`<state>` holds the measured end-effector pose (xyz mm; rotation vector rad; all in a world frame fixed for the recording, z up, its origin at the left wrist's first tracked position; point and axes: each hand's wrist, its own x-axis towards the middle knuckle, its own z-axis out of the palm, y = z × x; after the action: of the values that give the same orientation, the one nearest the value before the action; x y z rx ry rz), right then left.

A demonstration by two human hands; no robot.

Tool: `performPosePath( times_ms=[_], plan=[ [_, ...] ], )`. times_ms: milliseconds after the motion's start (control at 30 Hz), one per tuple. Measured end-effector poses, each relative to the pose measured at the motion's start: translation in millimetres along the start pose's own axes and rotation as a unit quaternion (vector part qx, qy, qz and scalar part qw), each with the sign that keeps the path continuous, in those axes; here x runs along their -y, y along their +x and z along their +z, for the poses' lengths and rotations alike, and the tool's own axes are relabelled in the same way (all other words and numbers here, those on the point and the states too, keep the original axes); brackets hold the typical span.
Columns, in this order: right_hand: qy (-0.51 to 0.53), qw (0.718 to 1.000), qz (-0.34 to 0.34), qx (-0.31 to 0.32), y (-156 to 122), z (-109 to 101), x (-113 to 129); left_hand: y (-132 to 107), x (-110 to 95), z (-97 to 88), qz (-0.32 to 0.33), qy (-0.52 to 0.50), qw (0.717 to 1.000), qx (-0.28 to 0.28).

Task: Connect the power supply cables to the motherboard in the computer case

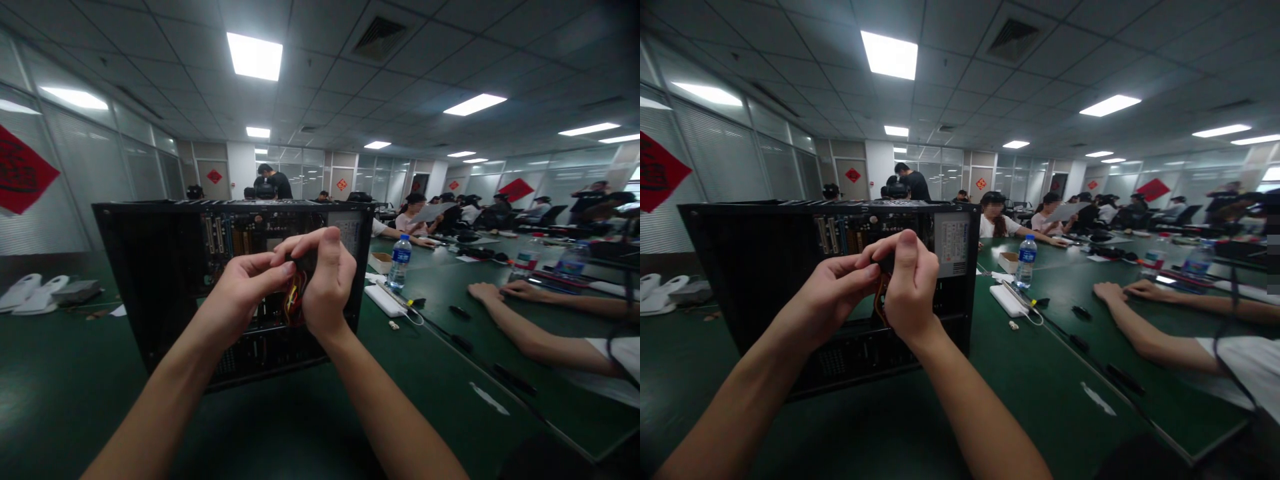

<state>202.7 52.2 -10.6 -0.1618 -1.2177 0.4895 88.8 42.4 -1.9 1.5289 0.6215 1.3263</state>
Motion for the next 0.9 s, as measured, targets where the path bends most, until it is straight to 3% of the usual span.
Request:
performPosePath(
  times_ms=[467, 900],
  plan=[
    [-0.003, 1.000, 0.016, -0.012, -5.6, 3.1, -7.0, 1.4, 7.3, 4.3, -0.031, -0.093, 0.995, 0.034],
    [0.007, 1.000, 0.013, -0.024, -6.7, 5.9, 2.0, -0.2, 9.1, 7.3, -0.060, -0.131, 0.989, 0.042]
  ],
)
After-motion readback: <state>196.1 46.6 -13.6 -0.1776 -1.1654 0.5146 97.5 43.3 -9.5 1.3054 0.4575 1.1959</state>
